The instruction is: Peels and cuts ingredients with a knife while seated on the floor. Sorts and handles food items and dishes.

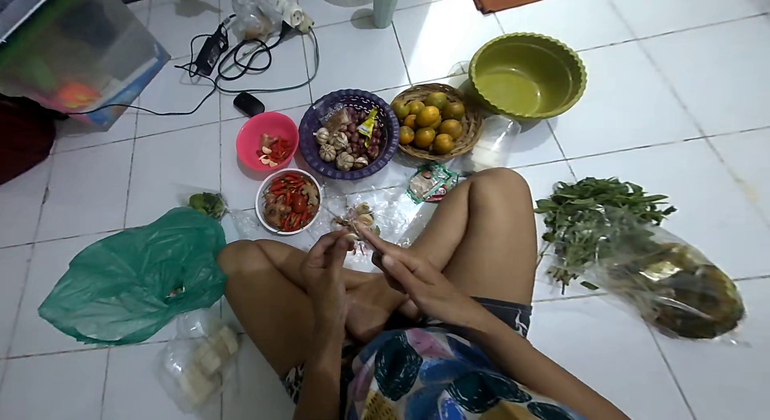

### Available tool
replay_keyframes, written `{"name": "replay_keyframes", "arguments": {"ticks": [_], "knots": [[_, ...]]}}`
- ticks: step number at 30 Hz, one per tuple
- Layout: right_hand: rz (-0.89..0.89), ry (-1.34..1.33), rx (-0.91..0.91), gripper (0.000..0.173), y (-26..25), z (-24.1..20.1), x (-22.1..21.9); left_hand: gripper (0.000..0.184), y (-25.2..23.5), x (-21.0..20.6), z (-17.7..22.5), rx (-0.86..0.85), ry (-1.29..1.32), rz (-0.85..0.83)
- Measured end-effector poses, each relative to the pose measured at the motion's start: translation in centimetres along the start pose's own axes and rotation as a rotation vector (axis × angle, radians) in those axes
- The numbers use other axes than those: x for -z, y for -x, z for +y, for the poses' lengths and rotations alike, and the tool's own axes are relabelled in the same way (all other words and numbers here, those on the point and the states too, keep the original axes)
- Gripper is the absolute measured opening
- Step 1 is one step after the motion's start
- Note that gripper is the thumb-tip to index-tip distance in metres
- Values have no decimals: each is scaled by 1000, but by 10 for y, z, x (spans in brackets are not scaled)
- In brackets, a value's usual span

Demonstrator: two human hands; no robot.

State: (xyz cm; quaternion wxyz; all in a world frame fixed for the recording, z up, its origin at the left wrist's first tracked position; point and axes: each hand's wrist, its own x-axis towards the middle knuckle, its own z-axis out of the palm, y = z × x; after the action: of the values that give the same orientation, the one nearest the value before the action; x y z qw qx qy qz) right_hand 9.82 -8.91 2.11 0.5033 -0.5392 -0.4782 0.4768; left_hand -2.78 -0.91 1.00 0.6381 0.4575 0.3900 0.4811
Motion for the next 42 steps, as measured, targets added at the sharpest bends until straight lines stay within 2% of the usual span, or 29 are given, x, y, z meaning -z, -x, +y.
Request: {"name": "replay_keyframes", "arguments": {"ticks": [4,11,16,26,31,33,37,42], "knots": [[83,363,50,50,1,-2,-2,22,1,0,2,-37,-21,41],[167,482,115,47,-1,-1,-5,22,0,2,-3,-160,-50,44],[61,267,-6,50,0,1,1,19,1,2,-1,-158,-65,25],[79,255,14,50,1,1,-2,22,1,2,-1,-138,-37,24],[-19,-240,-56,45,-1,-2,-2,22,3,1,1,-63,-1,21],[-42,-333,-77,43,0,-2,-2,24,4,-1,3,-47,27,32],[-31,-253,-8,51,2,-4,-4,26,4,-3,3,-41,23,62],[23,-113,4,51,1,-3,-7,25,6,-5,5,-38,29,82]]}}
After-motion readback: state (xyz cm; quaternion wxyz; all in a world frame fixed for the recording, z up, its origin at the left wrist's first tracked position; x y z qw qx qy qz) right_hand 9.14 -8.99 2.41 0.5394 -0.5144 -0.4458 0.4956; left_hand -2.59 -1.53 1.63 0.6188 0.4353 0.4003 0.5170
